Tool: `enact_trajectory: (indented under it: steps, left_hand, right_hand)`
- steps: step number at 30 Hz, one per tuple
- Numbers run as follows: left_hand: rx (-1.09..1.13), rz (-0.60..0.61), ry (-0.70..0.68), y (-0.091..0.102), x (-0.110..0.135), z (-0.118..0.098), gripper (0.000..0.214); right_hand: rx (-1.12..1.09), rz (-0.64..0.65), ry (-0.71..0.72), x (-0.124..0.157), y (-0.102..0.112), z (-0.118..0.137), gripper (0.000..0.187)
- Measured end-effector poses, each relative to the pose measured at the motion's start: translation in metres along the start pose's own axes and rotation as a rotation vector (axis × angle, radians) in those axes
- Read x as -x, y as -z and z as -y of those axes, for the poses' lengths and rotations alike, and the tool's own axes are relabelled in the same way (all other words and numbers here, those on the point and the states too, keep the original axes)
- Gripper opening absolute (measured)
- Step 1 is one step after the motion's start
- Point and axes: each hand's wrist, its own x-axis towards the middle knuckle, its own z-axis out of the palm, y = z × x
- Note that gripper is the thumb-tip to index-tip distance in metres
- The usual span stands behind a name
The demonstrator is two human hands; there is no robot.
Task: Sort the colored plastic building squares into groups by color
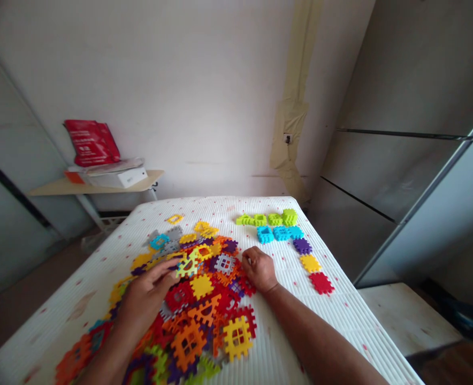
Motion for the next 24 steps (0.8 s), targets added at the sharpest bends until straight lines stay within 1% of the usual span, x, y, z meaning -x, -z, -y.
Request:
enact_trajectory:
  steps: [3, 5, 7, 9, 11, 13, 15, 18, 21, 24]
  left_hand:
    - [0.35, -0.033, 0.14, -0.001, 0.008, 0.007, 0.045]
    - [0.514, -0.055, 0.22, -0.003, 0.013, 0.008, 0.046]
    - [0.617, -0.083, 0.267, -0.005, 0.016, 0.006, 0.045]
    - [0.684, -0.109, 0.286, -0.006, 0.017, 0.005, 0.045]
    - [0.74, -0.121, 0.283, -0.007, 0.018, 0.004, 0.048]
    - [0.776, -0.108, 0.27, -0.007, 0.019, 0.003, 0.052]
    - [0.775, -0.089, 0.251, -0.007, 0.019, 0.005, 0.052]
    - [0.689, -0.084, 0.195, -0.006, 0.02, 0.008, 0.042]
    - [0.524, -0.139, 0.076, -0.006, 0.021, 0.013, 0.031]
    - [0.323, -0.173, -0.074, -0.005, 0.023, 0.016, 0.022]
  right_hand:
    - [-0.019, 0.0, 0.011, 0.0, 0.002, 0.001, 0.018]
    - [-0.053, -0.001, 0.027, 0.0, 0.003, 0.006, 0.019]
    - [-0.103, -0.005, 0.038, 0.0, 0.004, 0.015, 0.018]
    - [-0.173, -0.012, 0.034, 0.0, 0.004, 0.03, 0.016]
    - [-0.256, -0.004, 0.037, 0.0, 0.003, 0.05, 0.015]
    - [-0.33, 0.047, 0.062, -0.001, 0.002, 0.073, 0.016]
    - [-0.371, 0.115, 0.085, -0.004, 0.0, 0.096, 0.018]
    - [-0.382, 0.168, 0.071, -0.009, -0.003, 0.124, 0.022]
    - [-0.391, 0.183, 0.03, -0.013, -0.005, 0.141, 0.024]
    - [-0.425, 0.188, -0.017, -0.016, -0.007, 0.149, 0.024]
